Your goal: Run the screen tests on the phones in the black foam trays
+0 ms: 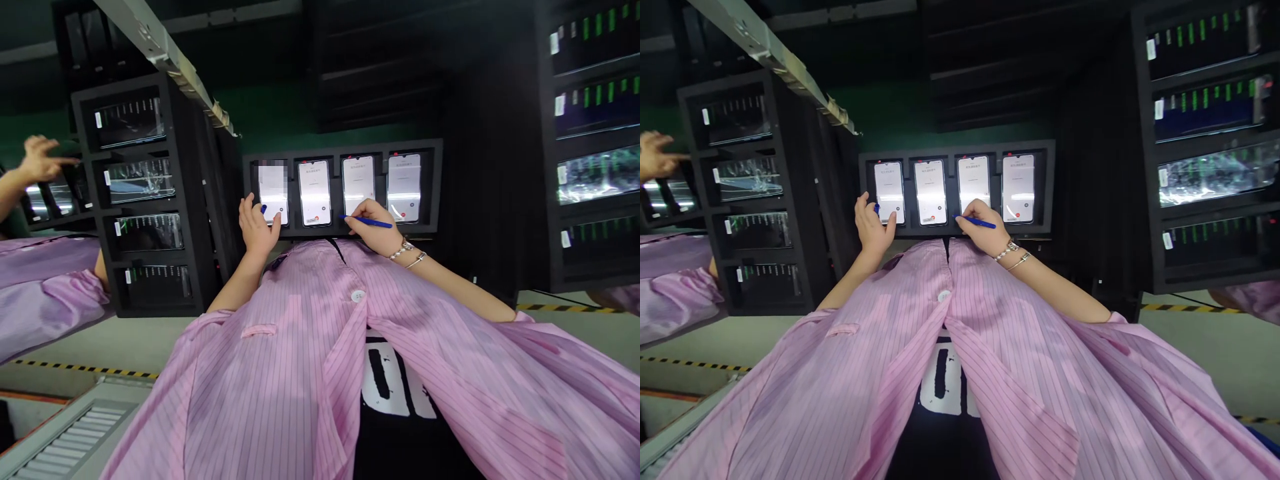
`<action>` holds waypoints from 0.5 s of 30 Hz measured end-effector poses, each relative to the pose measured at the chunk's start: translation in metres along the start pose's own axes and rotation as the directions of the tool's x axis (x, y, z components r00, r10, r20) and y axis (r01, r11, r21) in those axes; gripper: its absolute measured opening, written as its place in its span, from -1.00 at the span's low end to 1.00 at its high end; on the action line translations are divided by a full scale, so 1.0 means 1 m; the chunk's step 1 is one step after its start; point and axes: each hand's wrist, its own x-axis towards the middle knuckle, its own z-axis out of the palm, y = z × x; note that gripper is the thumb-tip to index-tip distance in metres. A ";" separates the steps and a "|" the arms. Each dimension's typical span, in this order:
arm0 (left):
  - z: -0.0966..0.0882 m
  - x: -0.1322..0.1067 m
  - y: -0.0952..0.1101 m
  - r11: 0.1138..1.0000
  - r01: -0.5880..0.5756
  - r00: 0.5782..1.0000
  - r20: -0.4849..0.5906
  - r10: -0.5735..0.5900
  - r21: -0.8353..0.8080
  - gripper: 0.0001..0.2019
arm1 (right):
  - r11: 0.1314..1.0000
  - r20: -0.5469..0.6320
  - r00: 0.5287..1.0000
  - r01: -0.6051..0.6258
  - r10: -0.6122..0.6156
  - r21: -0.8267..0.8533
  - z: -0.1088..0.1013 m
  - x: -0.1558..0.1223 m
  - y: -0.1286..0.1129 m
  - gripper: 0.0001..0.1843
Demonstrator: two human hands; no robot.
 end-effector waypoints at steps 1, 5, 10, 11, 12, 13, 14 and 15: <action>0.000 -0.001 0.000 1.000 0.000 1.000 0.001 0.000 -0.005 -0.51 | 1.000 0.039 0.999 0.016 -0.016 -0.002 0.007 0.002 -0.004 -0.64; 0.001 -0.003 -0.001 0.999 0.001 1.000 0.004 -0.001 -0.032 -0.52 | 0.996 0.124 0.990 0.070 -0.062 -0.062 0.025 0.009 -0.012 -0.75; 0.006 -0.007 -0.004 0.998 -0.030 0.999 -0.033 0.028 -0.060 -0.52 | 0.985 0.127 0.990 0.079 -0.059 -0.153 0.031 0.014 -0.014 -0.82; 0.007 -0.008 -0.005 0.997 -0.036 0.999 -0.041 0.033 -0.068 -0.52 | 0.983 0.128 0.990 0.082 -0.060 -0.167 0.031 0.014 -0.014 -0.82; 0.008 -0.009 -0.006 0.996 -0.041 0.998 -0.051 0.037 -0.078 -0.52 | 0.980 0.132 0.989 0.087 -0.064 -0.178 0.031 0.015 -0.014 -0.83; 0.009 -0.009 -0.007 0.995 -0.045 0.997 -0.061 0.040 -0.090 -0.52 | 0.978 0.137 0.988 0.094 -0.069 -0.188 0.030 0.015 -0.014 -0.83; 0.010 -0.009 -0.008 0.993 -0.048 0.997 -0.072 0.040 -0.105 -0.52 | 0.975 0.141 0.987 0.103 -0.076 -0.196 0.029 0.014 -0.014 -0.84; 0.011 -0.009 -0.009 0.991 -0.047 0.996 -0.083 0.037 -0.124 -0.52 | 0.973 0.142 0.986 0.111 -0.083 -0.202 0.028 0.014 -0.015 -0.84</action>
